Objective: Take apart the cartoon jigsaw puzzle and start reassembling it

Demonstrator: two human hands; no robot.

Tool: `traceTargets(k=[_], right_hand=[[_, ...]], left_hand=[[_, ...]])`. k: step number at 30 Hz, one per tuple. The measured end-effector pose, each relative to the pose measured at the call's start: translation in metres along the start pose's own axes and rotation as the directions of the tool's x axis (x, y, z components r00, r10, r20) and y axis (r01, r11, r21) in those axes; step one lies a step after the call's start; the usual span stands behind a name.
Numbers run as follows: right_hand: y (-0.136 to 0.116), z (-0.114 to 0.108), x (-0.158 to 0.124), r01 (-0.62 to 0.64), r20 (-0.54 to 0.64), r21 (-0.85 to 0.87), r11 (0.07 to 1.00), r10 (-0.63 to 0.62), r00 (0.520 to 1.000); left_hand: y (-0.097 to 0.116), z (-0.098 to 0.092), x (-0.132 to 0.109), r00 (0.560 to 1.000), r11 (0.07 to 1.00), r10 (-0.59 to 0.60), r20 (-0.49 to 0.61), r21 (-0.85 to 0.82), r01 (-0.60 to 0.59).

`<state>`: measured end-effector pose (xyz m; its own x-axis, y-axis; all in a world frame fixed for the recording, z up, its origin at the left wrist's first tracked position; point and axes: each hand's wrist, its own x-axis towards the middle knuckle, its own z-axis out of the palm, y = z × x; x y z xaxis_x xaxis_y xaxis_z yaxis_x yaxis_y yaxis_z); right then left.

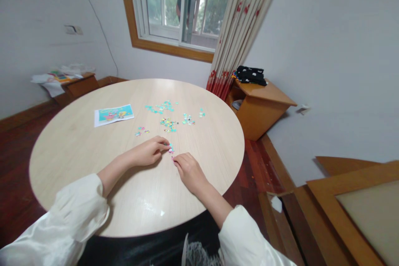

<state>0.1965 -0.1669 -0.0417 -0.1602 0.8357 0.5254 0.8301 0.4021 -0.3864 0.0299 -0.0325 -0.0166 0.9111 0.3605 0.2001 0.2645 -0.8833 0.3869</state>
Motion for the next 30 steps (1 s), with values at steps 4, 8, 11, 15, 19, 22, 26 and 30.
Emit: traceTargets(k=[4,8,11,15,19,22,26,30], right_hand=[[-0.001,-0.002,0.001,-0.031,-0.01,0.026,0.999,0.031,0.999],[-0.001,-0.001,0.005,-0.061,-0.024,0.045,0.997,0.062,0.998],[0.002,0.004,0.011,-0.073,-0.013,0.046,0.996,0.074,0.997],[0.004,0.009,0.015,-0.077,0.01,0.015,0.997,0.077,0.997],[0.003,0.009,0.014,-0.069,0.021,-0.003,0.998,0.069,0.997],[0.002,0.009,0.013,-0.054,0.024,-0.014,0.998,0.055,0.998],[0.005,0.011,0.013,-0.038,0.008,-0.022,0.999,0.038,0.999],[0.006,0.013,0.012,-0.013,-0.003,-0.031,0.999,0.013,1.0]], left_hand=[[0.0,0.0,0.0,1.0,1.0,0.013,-0.006,0.007,-0.013],[0.001,-0.001,0.0,1.0,1.0,0.01,0.004,0.007,-0.01],[0.001,-0.001,0.0,1.0,1.0,0.004,0.008,0.009,-0.004],[0.001,-0.001,-0.001,1.0,1.0,0.001,0.01,0.011,-0.001],[0.0,-0.001,-0.001,1.0,1.0,-0.009,0.021,0.0,0.009],[0.0,0.0,-0.001,1.0,1.0,-0.002,0.012,0.004,0.002],[0.002,-0.002,0.0,1.0,1.0,0.004,0.008,0.012,-0.005],[0.003,-0.003,0.0,1.0,1.0,-0.01,0.027,0.0,0.01]])
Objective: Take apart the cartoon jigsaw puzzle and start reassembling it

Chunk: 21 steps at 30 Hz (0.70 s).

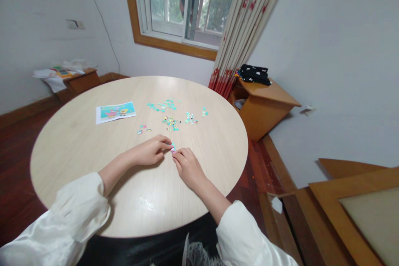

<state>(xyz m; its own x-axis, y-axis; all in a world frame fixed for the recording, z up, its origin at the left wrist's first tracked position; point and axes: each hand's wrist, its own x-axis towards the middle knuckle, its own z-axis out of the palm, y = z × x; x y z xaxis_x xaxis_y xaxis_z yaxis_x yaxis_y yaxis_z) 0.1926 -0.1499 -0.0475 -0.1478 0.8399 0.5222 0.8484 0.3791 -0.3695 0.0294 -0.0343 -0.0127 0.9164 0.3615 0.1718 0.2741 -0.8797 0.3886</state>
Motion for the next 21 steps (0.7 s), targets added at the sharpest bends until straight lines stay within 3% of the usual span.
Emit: traceTargets(k=[10,21], right_hand=[[-0.006,-0.0044,0.0015,0.022,0.001,-0.017,1.0,-0.022,1.0],[-0.0069,-0.0051,-0.0011,0.017,0.035,-0.16,0.987,-0.011,0.999]], left_hand=[[-0.0013,0.0012,-0.0005,1.0,1.0,0.014,-0.022,-0.012,-0.015],[0.0005,0.0004,-0.0009,0.999,0.999,0.006,-0.033,-0.04,-0.007]])
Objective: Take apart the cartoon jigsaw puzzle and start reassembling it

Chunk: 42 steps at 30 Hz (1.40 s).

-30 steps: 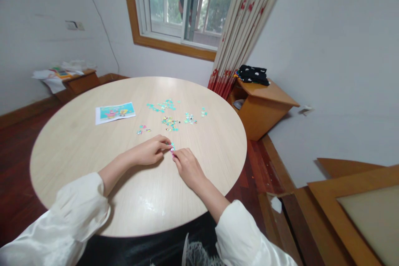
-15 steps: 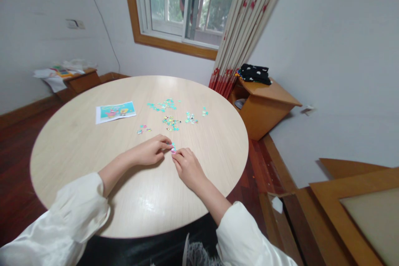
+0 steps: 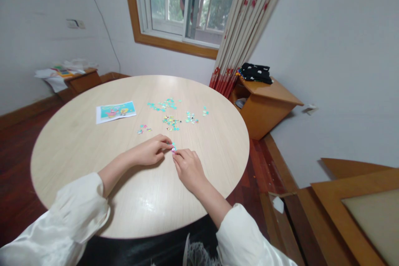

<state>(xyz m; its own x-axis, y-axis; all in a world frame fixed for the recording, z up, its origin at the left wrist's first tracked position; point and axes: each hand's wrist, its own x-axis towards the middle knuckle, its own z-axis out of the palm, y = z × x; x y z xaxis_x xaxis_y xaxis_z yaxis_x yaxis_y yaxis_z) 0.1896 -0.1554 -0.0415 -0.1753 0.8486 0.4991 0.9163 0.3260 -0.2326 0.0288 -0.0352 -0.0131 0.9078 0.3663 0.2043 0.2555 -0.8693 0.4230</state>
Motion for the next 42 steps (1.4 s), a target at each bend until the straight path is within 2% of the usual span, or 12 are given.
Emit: traceTargets(k=[7,12,16,19,22,24,27,31,35,38,42], right_hand=[[-0.002,0.0,-0.001,0.008,0.011,-0.002,1.0,-0.008,1.0],[-0.005,-0.005,-0.002,-0.017,0.01,0.03,0.999,0.016,1.0],[-0.009,-0.011,-0.002,-0.041,-0.04,0.038,0.998,0.042,0.998],[-0.009,-0.011,-0.002,-0.058,-0.036,0.013,0.998,0.059,0.998],[-0.008,-0.008,-0.002,-0.046,0.037,-0.01,0.999,0.046,0.998],[-0.007,-0.007,-0.002,-0.047,0.07,-0.01,0.999,0.048,0.996],[-0.007,-0.006,-0.002,-0.058,0.075,0.002,0.998,0.058,0.995],[-0.007,-0.006,-0.003,-0.061,0.079,0.016,0.998,0.06,0.995],[-0.007,-0.006,-0.003,-0.075,0.067,0.02,0.997,0.073,0.995],[-0.008,-0.006,-0.003,-0.084,0.086,-0.002,0.996,0.084,0.993],[-0.008,-0.007,-0.002,-0.081,0.105,-0.024,0.996,0.083,0.991]], left_hand=[[-0.003,0.002,0.0,1.0,1.0,-0.009,0.014,-0.009,0.01],[-0.002,0.002,0.001,1.0,1.0,-0.007,-0.014,-0.015,0.007],[-0.006,-0.006,0.003,0.984,0.999,-0.046,-0.175,-0.036,0.04],[-0.017,-0.013,0.002,0.934,0.99,-0.143,-0.327,-0.04,0.138],[-0.031,-0.017,-0.001,0.884,0.97,-0.236,-0.403,-0.05,0.236],[-0.039,-0.017,-0.002,0.879,0.963,-0.265,-0.397,-0.057,0.265],[-0.042,-0.016,-0.002,0.904,0.964,-0.264,-0.335,-0.051,0.263],[-0.036,-0.013,-0.002,0.947,0.974,-0.209,-0.244,0.038,0.225],[-0.031,-0.007,-0.003,0.971,0.977,-0.174,-0.166,0.091,0.191],[-0.034,-0.005,-0.003,0.976,0.976,-0.188,-0.114,0.093,0.199],[-0.037,-0.005,-0.002,0.967,0.965,-0.217,-0.134,0.117,0.233]])
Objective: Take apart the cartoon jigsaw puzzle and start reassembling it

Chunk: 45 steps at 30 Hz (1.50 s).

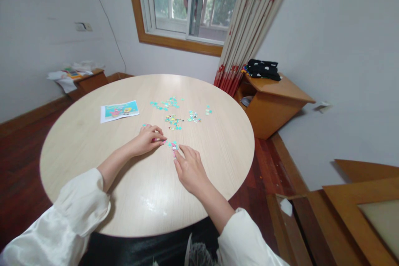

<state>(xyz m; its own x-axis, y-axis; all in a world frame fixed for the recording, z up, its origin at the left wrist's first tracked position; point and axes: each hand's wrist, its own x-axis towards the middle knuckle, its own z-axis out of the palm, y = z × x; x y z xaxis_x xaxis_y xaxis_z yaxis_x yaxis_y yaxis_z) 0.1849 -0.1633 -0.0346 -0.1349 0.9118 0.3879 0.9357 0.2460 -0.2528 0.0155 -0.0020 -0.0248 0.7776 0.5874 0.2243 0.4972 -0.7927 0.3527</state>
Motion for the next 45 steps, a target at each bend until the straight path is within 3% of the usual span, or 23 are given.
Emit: traceTargets(k=[13,17,20,27,34,45], right_hand=[[0.002,0.002,-0.001,-0.001,-0.007,-0.008,1.0,0.0,1.0],[0.002,0.003,-0.001,-0.003,-0.009,-0.004,1.0,0.003,1.0],[0.003,0.004,-0.002,-0.003,-0.009,0.005,1.0,0.003,1.0],[0.004,0.004,-0.002,-0.003,-0.008,0.009,1.0,0.003,1.0],[0.004,0.004,-0.002,-0.004,-0.015,0.008,1.0,0.005,1.0],[0.002,0.002,-0.001,-0.015,0.005,0.006,1.0,0.015,1.0]], left_hand=[[0.005,-0.014,0.0,0.995,0.995,-0.1,-0.013,-0.025,0.099],[-0.004,-0.022,0.001,0.974,0.978,-0.206,-0.09,-0.036,0.204],[-0.015,-0.026,-0.001,0.971,0.973,-0.22,-0.099,-0.094,0.211],[-0.026,-0.029,-0.006,0.988,0.978,-0.153,0.024,-0.139,0.155],[-0.02,-0.032,-0.006,0.973,0.982,-0.18,0.142,-0.035,0.187],[-0.015,-0.035,-0.007,0.974,0.984,-0.164,0.155,-0.043,0.173]])
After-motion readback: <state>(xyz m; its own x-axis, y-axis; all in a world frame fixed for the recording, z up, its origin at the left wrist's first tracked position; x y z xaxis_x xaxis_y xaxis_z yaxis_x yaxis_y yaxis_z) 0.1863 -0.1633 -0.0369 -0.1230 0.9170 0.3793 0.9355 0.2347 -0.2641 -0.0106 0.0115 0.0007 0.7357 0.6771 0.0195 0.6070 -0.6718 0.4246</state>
